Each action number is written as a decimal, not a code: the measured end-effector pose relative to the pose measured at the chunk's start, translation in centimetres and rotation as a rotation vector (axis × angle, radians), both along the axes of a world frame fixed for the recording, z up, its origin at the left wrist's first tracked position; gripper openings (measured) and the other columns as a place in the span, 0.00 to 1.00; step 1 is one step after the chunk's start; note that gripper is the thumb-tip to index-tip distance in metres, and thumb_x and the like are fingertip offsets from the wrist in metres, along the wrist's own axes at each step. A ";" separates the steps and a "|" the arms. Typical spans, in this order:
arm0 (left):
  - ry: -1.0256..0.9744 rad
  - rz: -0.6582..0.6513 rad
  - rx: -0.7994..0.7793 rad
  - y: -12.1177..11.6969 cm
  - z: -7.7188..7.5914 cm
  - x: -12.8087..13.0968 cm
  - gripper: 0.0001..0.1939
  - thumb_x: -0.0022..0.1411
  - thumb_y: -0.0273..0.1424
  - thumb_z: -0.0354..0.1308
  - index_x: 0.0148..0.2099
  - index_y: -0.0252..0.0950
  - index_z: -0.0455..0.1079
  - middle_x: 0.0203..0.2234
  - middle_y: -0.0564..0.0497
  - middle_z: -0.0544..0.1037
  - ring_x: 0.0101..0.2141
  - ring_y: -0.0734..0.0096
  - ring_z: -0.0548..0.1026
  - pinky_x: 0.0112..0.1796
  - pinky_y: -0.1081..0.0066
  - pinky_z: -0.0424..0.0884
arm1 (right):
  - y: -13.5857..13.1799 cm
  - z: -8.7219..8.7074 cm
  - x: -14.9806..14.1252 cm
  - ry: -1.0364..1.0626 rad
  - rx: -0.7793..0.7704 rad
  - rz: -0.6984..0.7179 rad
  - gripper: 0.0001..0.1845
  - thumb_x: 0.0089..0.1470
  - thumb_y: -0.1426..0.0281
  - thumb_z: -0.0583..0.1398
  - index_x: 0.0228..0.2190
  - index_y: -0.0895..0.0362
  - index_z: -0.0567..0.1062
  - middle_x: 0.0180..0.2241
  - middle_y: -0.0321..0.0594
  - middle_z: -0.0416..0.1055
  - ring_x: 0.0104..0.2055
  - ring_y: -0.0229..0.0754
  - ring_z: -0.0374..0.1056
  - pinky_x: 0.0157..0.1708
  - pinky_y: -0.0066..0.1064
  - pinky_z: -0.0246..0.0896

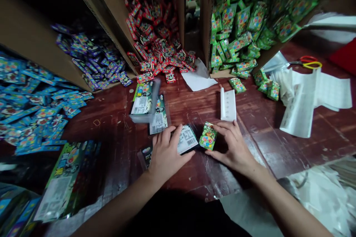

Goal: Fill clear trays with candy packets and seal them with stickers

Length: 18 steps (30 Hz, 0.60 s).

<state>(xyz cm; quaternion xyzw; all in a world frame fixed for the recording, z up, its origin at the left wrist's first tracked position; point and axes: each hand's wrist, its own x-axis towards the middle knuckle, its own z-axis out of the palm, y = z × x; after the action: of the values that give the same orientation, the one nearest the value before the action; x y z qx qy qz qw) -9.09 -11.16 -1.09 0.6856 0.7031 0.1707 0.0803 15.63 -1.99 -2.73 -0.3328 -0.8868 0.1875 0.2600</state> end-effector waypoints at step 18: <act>-0.178 -0.182 -0.068 -0.3 1.5 -0.6 0.53 0.47 0.44 0.74 0.70 0.46 0.52 0.59 0.43 0.65 0.58 0.46 0.67 0.58 0.47 0.66 | 6.0 4.0 -0.6 -0.117 -0.261 0.506 0.45 0.49 0.51 0.70 0.64 0.46 0.64 0.64 0.45 0.65 0.65 0.53 0.61 0.67 0.57 0.45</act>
<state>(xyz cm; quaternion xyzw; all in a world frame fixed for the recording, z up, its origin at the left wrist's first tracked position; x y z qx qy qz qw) -9.69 -11.42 0.37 0.7257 0.6334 0.1988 0.1805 15.04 4.00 1.30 -0.1418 -0.9236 0.3393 0.1083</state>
